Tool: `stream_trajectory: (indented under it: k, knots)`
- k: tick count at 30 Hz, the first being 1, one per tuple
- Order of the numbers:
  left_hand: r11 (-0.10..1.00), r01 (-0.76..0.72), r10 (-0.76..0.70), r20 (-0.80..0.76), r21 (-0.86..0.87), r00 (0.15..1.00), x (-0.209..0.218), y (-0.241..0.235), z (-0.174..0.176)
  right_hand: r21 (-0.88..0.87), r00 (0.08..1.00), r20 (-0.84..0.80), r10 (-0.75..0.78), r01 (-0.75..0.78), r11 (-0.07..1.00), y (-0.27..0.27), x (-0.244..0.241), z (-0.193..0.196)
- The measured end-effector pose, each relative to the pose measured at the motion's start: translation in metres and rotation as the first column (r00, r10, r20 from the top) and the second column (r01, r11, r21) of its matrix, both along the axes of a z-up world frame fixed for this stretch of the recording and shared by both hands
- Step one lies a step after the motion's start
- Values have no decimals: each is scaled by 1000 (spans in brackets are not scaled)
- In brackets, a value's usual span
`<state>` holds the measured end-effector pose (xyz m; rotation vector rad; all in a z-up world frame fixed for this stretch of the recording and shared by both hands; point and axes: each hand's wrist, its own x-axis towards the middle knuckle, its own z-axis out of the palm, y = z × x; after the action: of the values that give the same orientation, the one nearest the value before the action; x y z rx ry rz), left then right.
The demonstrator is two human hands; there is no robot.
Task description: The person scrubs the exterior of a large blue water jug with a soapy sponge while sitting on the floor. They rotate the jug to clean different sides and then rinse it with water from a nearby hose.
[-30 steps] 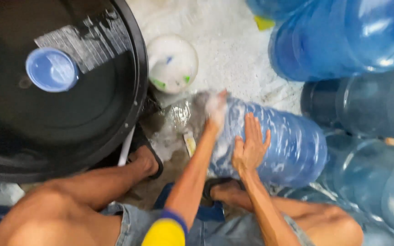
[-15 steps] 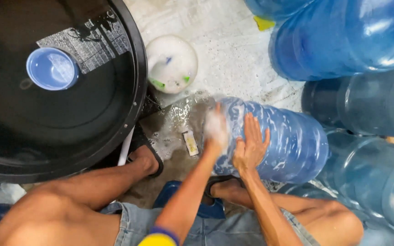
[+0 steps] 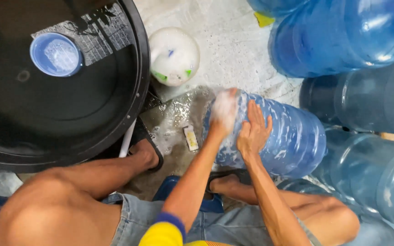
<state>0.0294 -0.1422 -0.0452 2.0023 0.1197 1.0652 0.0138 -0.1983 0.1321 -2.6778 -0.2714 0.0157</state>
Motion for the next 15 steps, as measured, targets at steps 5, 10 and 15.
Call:
stream_trajectory:
  k: [5,10,15]
  knots:
    - [-270,-170,-201,-118,-948,973,-120,-18,78,-56,1000,-1,20,-20,998,1,7,-1]
    - [989,-22,-4,-176,-146,984,-21,-29,28,-55,1000,-14,-4,3,998,-8,8,-11]
    - [808,-114,-15,-213,-579,977,-131,-58,-35,-93,999,-45,-1,-3,996,1,16,-10]
